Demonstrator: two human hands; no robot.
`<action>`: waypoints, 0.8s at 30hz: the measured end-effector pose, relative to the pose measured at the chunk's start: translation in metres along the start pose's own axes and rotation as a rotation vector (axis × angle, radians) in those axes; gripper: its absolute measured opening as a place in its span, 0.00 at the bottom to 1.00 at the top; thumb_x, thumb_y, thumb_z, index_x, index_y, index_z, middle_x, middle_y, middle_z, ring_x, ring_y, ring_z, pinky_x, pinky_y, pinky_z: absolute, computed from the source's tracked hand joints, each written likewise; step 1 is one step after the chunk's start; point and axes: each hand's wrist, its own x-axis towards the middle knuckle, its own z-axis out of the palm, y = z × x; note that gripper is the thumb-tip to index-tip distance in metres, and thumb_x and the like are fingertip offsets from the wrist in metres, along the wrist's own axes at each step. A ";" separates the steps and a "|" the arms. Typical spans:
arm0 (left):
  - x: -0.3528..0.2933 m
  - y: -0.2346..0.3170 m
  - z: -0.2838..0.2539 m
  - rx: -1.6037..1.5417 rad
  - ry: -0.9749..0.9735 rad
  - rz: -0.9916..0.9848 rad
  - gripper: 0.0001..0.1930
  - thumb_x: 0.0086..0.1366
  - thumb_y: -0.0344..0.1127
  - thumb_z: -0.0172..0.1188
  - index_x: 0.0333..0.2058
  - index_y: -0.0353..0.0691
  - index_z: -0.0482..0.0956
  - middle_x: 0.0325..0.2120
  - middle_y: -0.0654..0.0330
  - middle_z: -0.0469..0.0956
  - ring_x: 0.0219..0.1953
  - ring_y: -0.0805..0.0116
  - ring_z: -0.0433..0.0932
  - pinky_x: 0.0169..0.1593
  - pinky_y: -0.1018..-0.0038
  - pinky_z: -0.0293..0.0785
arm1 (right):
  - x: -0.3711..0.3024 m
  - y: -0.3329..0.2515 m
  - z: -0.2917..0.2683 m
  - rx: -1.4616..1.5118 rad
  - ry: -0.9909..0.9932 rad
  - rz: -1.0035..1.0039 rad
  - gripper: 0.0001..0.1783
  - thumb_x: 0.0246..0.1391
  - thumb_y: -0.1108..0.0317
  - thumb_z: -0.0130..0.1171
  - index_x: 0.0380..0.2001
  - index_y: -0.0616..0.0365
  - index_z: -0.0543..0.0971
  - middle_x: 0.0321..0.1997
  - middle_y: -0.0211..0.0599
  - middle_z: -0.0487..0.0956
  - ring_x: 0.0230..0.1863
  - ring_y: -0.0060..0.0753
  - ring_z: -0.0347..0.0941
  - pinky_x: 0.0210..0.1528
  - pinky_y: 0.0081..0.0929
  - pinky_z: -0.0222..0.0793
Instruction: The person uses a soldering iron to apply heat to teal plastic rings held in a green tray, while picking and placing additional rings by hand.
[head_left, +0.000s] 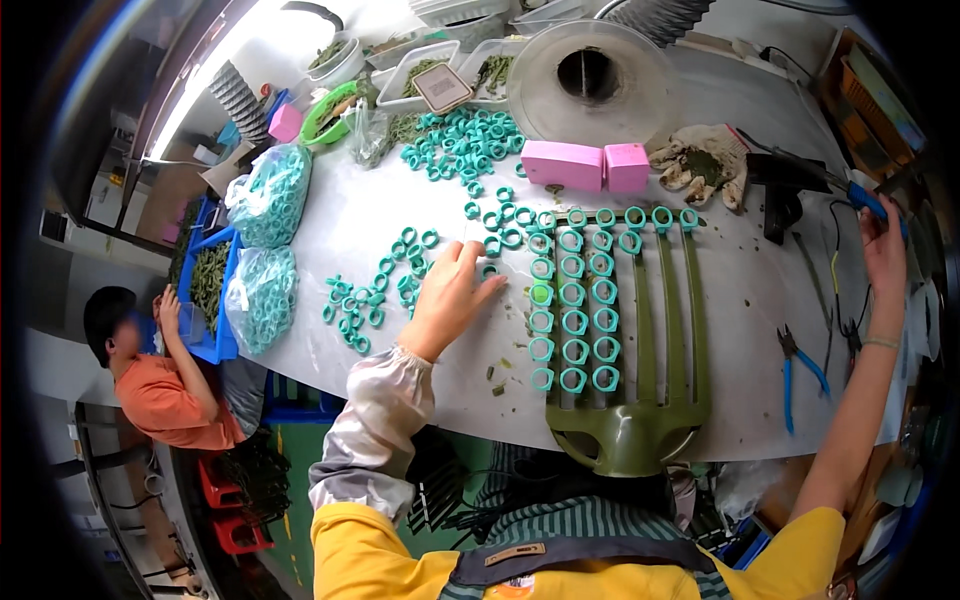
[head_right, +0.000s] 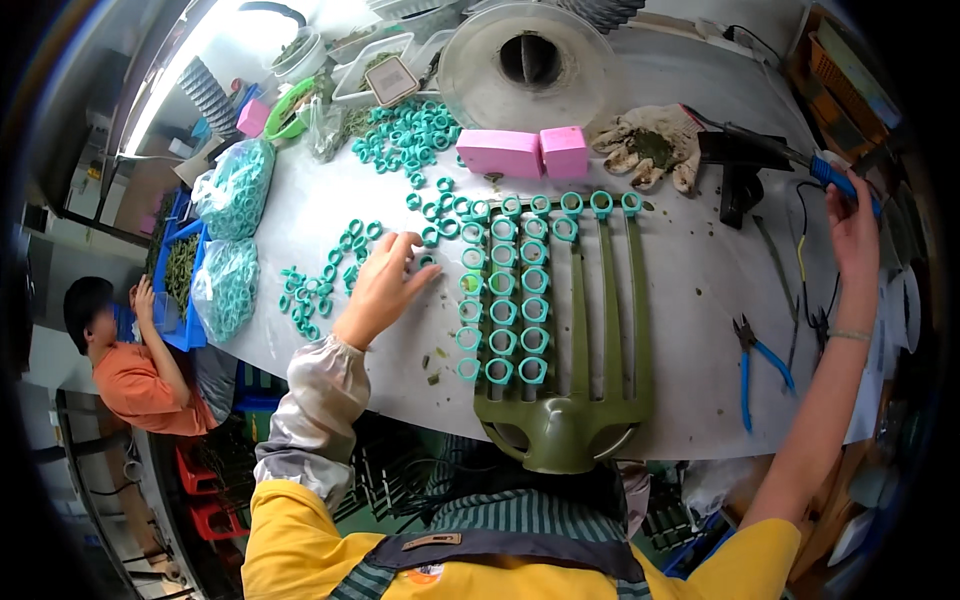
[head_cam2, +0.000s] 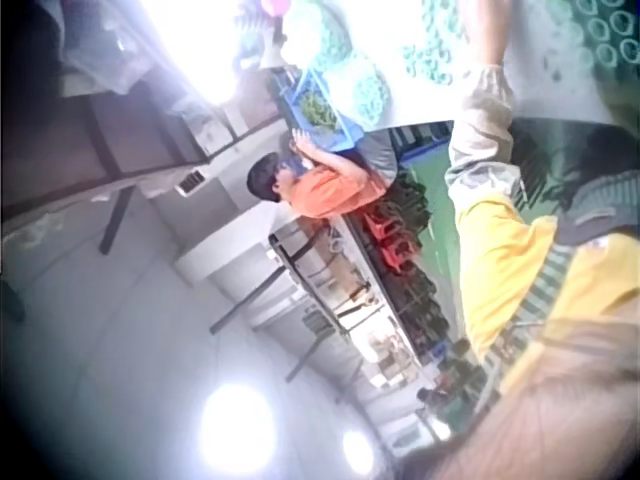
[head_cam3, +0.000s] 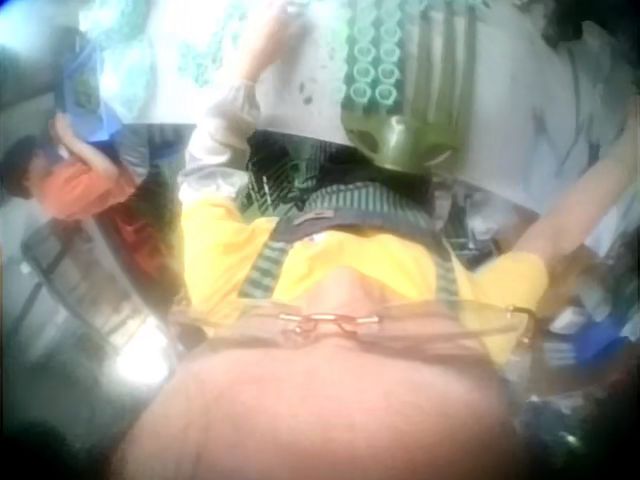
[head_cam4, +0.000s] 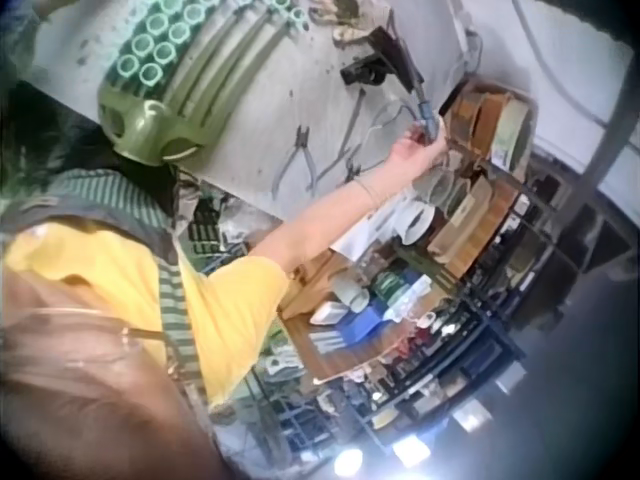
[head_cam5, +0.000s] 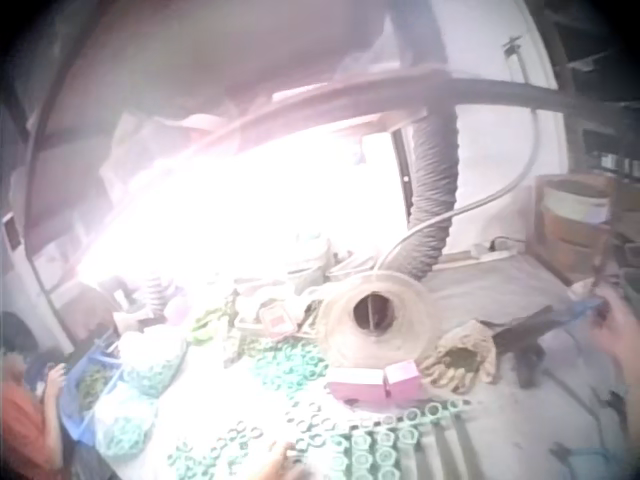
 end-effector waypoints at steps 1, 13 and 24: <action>0.000 0.001 0.000 0.002 0.002 0.003 0.16 0.58 0.33 0.65 0.44 0.40 0.73 0.37 0.51 0.72 0.34 0.50 0.75 0.39 0.62 0.72 | -0.019 -0.002 0.010 0.034 0.038 -0.075 0.23 0.57 0.64 0.64 0.52 0.65 0.75 0.50 0.39 0.76 0.45 0.25 0.76 0.52 0.17 0.76; 0.027 -0.079 -0.028 0.175 0.225 -0.043 0.14 0.57 0.27 0.62 0.43 0.40 0.77 0.35 0.52 0.76 0.41 0.51 0.76 0.44 0.62 0.74 | -0.172 0.003 0.017 0.054 0.109 -0.126 0.21 0.60 0.60 0.60 0.51 0.64 0.76 0.48 0.37 0.78 0.42 0.20 0.78 0.50 0.14 0.77; 0.037 -0.091 -0.018 -0.550 0.134 -0.386 0.12 0.71 0.27 0.47 0.46 0.36 0.79 0.39 0.59 0.79 0.37 0.73 0.80 0.42 0.77 0.77 | -0.236 0.013 0.026 0.045 0.239 -0.087 0.17 0.62 0.61 0.57 0.45 0.65 0.78 0.39 0.35 0.80 0.34 0.20 0.77 0.41 0.14 0.77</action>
